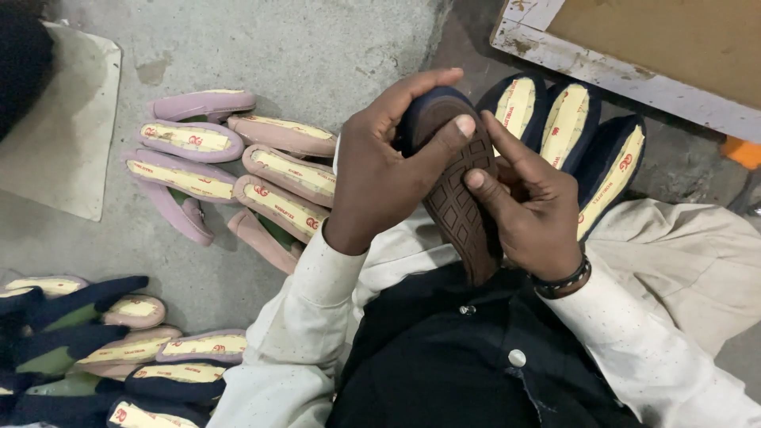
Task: The person sits on the floor and assembles slippers by pressing the sole onto the upper part. They repeatedly pick up a slipper upper and a sole, align them, and press the edges together to attach them.
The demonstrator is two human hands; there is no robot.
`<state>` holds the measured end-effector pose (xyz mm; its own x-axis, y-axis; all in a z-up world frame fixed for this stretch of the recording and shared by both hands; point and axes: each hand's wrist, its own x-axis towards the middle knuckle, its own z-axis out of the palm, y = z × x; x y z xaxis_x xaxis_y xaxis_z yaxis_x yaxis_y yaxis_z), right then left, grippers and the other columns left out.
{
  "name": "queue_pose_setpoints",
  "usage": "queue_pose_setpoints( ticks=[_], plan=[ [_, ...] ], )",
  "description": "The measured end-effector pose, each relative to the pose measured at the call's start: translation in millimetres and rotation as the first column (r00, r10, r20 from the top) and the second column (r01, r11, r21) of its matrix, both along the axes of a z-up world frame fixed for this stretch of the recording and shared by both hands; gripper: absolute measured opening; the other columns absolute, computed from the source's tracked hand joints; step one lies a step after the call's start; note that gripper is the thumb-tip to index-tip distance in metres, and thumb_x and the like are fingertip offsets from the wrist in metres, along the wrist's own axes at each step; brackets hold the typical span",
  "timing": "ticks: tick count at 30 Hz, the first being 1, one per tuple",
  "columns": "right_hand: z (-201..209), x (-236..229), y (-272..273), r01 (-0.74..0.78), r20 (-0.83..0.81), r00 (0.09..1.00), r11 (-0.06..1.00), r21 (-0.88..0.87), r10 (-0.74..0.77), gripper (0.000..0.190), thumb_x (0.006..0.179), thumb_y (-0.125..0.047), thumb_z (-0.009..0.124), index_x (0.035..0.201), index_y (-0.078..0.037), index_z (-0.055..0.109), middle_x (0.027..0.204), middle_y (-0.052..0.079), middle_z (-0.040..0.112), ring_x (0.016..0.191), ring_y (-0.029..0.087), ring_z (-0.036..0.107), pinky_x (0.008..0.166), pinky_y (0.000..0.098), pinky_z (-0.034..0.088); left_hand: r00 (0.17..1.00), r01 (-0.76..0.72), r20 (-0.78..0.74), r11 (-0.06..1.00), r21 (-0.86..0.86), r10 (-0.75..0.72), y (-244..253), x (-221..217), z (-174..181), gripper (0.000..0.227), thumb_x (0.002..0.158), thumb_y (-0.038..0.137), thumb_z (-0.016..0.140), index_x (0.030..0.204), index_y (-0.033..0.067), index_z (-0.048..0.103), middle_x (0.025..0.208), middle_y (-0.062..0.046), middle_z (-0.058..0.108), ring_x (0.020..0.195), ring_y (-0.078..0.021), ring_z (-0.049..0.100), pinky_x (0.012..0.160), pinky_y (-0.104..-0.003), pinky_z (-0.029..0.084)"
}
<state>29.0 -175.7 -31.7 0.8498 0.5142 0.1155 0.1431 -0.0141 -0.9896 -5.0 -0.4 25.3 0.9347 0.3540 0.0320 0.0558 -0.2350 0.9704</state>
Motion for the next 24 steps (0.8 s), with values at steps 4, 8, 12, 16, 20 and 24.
queue_pose_setpoints(
  ticks=[4, 8, 12, 16, 20, 24],
  plan=[
    [-1, -2, 1, -0.020, -0.001, 1.000, 1.000, -0.010, 0.020, 0.051, 0.101, -0.006, 0.067, 0.149, -0.002, 0.049, 0.146, 0.019, 0.060, 0.127, 0.020, 0.062, 0.111, 0.0319, 0.055, 0.998, -0.040, 0.054, 0.998, 0.041, 0.038, 3, -2, -5, 0.023, 0.095, 0.025, 0.068, 0.115, 0.0139, 0.072, 0.123, -0.009, 0.075, 0.117, -0.0196, 0.073, 0.098, -0.029, 0.062],
    [16, 8, -5, -0.161, -0.013, 0.987, 0.983, -0.090, 0.161, 0.059, 0.098, -0.016, 0.066, 0.151, -0.002, 0.045, 0.145, 0.019, 0.061, 0.127, 0.026, 0.066, 0.107, 0.0377, 0.057, 0.985, -0.145, 0.103, 0.987, 0.066, 0.138, 6, -10, -8, 0.017, 0.094, 0.016, 0.071, 0.110, 0.0124, 0.072, 0.111, -0.006, 0.077, 0.103, -0.0173, 0.075, 0.087, -0.028, 0.066],
    [33, 27, -29, -0.301, -0.144, 0.954, 0.866, -0.399, 0.265, 0.061, 0.088, -0.019, 0.075, 0.143, -0.006, 0.054, 0.073, 0.005, 0.076, 0.049, 0.014, 0.078, 0.039, 0.0227, 0.068, 0.872, -0.488, 0.016, 0.864, 0.122, 0.490, 16, -41, 0, 0.025, 0.100, 0.030, 0.068, 0.115, 0.0104, 0.069, 0.066, 0.009, 0.053, 0.063, -0.0021, 0.046, 0.063, -0.022, 0.041],
    [23, 47, -49, -0.068, -0.089, 0.995, 0.919, -0.388, 0.036, 0.056, 0.084, -0.008, 0.083, 0.135, -0.005, 0.060, 0.109, 0.015, 0.075, 0.089, 0.018, 0.073, 0.072, 0.0275, 0.063, 0.838, -0.467, -0.288, 0.882, 0.059, 0.463, 12, -85, 3, 0.029, 0.090, 0.031, 0.073, 0.103, 0.0117, 0.055, 0.100, -0.006, 0.068, 0.094, -0.0139, 0.068, 0.079, -0.029, 0.060],
    [0, 60, -65, -0.059, -0.054, 0.997, 0.990, -0.131, 0.052, 0.048, 0.106, 0.011, 0.068, 0.146, 0.009, 0.043, 0.124, 0.027, 0.063, 0.106, 0.030, 0.067, 0.086, 0.0393, 0.064, 0.917, -0.071, -0.398, 0.968, -0.239, -0.031, -16, -119, -25, 0.054, 0.085, 0.020, 0.076, 0.121, 0.0143, 0.035, 0.143, -0.012, 0.045, 0.131, -0.0319, 0.058, 0.090, -0.039, 0.063],
    [-2, 62, -69, -0.163, 0.149, 0.971, 0.973, -0.166, 0.188, 0.049, 0.103, 0.018, 0.070, 0.145, 0.025, 0.046, 0.128, 0.037, 0.061, 0.120, 0.041, 0.065, 0.102, 0.0469, 0.061, 0.948, 0.130, -0.207, 0.888, -0.440, -0.242, -39, -126, -53, 0.080, 0.098, 0.013, 0.065, 0.163, 0.0075, 0.018, 0.171, -0.009, 0.022, 0.155, -0.0186, 0.027, 0.125, -0.034, 0.028]
  ],
)
